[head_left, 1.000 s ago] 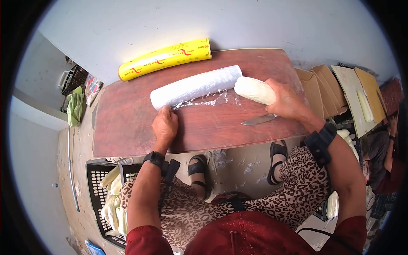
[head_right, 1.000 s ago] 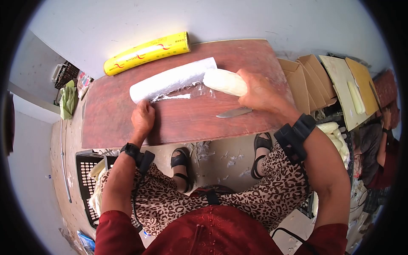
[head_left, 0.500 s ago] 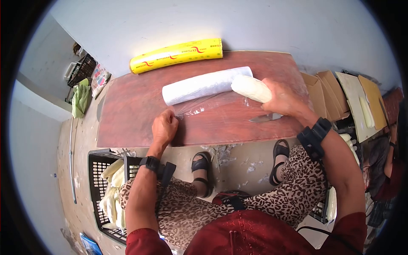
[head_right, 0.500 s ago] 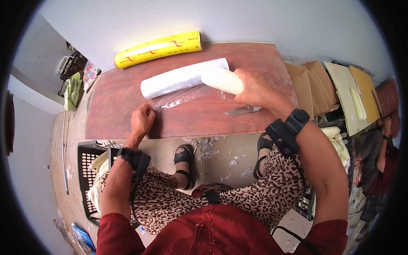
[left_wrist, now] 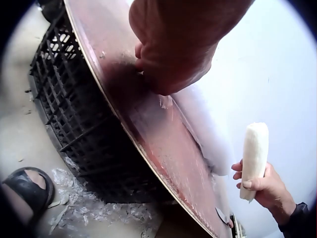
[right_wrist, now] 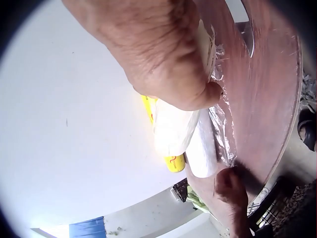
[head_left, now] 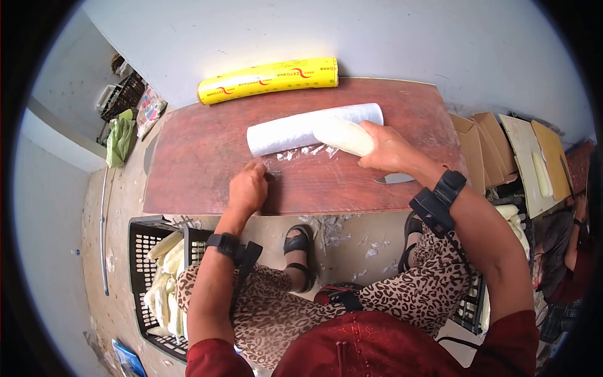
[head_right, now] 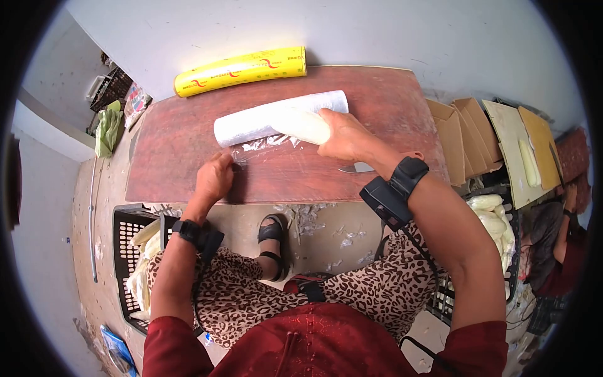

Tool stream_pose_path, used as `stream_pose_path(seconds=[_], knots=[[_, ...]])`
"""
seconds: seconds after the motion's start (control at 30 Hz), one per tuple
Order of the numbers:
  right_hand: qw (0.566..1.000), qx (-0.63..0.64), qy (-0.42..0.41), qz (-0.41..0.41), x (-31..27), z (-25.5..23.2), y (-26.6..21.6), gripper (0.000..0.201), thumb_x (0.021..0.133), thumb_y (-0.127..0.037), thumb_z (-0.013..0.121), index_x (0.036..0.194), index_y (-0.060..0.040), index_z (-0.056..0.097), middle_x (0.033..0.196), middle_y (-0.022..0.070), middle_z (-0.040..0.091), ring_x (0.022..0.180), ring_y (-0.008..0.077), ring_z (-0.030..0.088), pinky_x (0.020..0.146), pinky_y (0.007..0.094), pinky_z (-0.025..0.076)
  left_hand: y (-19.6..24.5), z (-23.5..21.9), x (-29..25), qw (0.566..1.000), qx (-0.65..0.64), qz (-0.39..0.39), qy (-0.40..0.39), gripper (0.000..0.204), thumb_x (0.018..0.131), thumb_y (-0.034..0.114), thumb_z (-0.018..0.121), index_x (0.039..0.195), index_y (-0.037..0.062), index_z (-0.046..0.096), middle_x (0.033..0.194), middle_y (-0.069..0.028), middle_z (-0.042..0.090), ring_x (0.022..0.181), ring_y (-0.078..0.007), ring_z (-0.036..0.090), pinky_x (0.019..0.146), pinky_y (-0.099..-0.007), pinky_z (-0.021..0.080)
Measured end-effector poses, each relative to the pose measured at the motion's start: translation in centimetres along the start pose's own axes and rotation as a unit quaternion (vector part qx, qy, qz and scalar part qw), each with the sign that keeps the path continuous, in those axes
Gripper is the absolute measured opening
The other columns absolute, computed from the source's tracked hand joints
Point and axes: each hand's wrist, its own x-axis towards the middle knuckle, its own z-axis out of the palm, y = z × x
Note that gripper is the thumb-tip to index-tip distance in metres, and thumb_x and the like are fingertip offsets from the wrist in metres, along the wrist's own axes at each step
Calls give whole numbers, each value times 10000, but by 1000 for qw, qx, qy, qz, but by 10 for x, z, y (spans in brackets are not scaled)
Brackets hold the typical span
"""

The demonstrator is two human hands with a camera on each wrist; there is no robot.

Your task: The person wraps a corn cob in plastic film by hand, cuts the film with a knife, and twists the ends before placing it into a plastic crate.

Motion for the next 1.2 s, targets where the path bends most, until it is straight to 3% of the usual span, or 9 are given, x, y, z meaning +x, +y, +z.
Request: stream_pose_path(seconds=[0.1,0.2,0.3,0.4,0.7,0.9,1.0,1.1,1.2], knots=[[1000,-16,-1,12,6,2,-7,549,671,-85,730,1180,2,541,1004,212,653,935,308,643,811,382,503,1,-7,1,996,-5,-78,-36,139,818,79,532,940,52,594,1015,-181,634,913,-399,627,781,-486,510],[999,-38,12,-20,12,7,-4,544,668,-88,725,1169,12,538,1010,226,649,949,324,640,820,387,503,14,-15,0,993,-60,-101,10,131,834,116,559,941,43,584,1008,-197,633,929,-408,619,787,-490,502],[1000,-12,4,-22,16,12,-2,538,664,-91,720,1157,20,535,1016,235,646,969,334,638,836,390,501,34,-25,-1,990,-87,-109,-36,163,845,169,600,923,30,567,996,-198,628,917,-411,619,771,-488,503],[1000,-17,2,-22,17,14,-1,535,665,-93,714,1156,22,534,1020,238,644,975,338,636,843,389,500,34,-11,-5,998,-16,-37,-47,218,851,218,632,914,26,550,990,-190,622,898,-407,624,761,-484,508],[1000,-17,15,-4,11,11,-1,544,653,-115,740,1147,0,542,1018,228,650,975,335,640,827,396,501,26,4,1,997,73,18,-33,112,852,125,552,941,56,562,992,-165,626,809,-374,653,698,-468,534],[998,-28,52,-4,3,4,7,545,645,-130,746,1137,-1,551,1010,217,651,947,339,635,822,396,498,18,6,-3,998,50,27,-10,111,824,124,557,909,57,579,941,-164,636,821,-374,651,706,-470,529],[998,-38,50,-1,2,-2,14,547,636,-139,745,1128,5,556,1009,214,650,939,329,633,823,390,496,17,0,-9,999,37,3,-32,117,812,118,558,896,47,601,941,-179,651,838,-380,649,731,-471,524],[997,-27,66,-6,1,-4,20,548,625,-152,747,1114,9,561,1000,209,652,928,318,637,817,386,496,21,-9,-11,994,-4,-75,-75,130,813,126,567,898,43,618,963,-198,659,861,-383,649,753,-469,518],[998,-20,66,-9,1,-4,20,536,625,-152,748,1104,4,565,990,198,655,918,309,641,808,382,497,28,-8,-8,989,-71,-120,-58,135,831,158,587,902,51,628,970,-190,666,883,-382,646,761,-462,516]])
